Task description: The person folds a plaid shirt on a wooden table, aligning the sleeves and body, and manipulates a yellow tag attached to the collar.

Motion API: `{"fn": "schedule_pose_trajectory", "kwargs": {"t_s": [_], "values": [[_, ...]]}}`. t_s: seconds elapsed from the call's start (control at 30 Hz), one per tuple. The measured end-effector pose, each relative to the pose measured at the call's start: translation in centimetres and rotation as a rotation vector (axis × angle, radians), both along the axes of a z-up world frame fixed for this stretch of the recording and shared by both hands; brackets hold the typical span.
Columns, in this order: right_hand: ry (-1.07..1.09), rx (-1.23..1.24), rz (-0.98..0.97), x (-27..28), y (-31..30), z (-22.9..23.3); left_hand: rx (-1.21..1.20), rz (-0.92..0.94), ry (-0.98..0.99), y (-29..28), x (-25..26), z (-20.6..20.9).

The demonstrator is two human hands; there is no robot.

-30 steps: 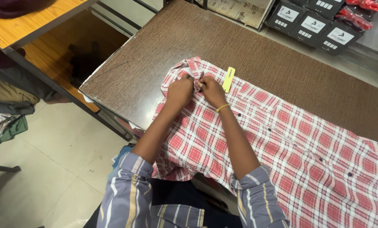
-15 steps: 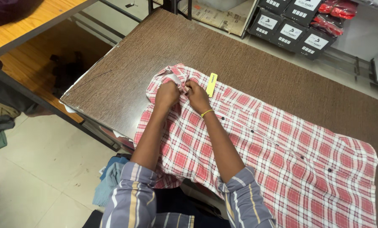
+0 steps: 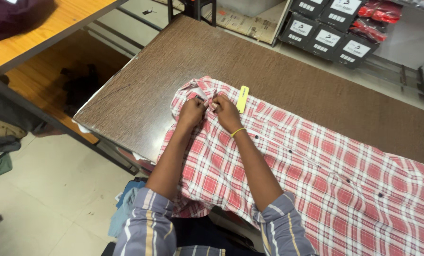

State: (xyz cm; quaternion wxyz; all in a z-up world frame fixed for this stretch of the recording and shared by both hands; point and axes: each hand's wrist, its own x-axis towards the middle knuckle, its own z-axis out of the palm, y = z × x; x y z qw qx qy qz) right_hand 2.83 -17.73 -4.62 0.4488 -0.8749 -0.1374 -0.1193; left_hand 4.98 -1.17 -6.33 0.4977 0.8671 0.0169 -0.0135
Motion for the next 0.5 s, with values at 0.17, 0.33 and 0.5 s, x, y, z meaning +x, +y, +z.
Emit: {"fn": "schedule_pose_trajectory", "kwargs": {"t_s": [0.17, 0.33, 0.5], "values": [[0.241, 0.227, 0.010, 1.0, -0.1, -1.4, -0.067, 0.010, -0.023, 0.2, 0.1, -0.3], [0.248, 0.301, 0.058, 1.7, -0.6, -2.7, -0.052, -0.008, -0.048, -0.1, -0.5, 0.6], [0.246, 0.415, 0.102, 2.7, -1.1, -4.3, 0.083, 0.054, -0.172, -0.5, -1.0, 0.8]]}}
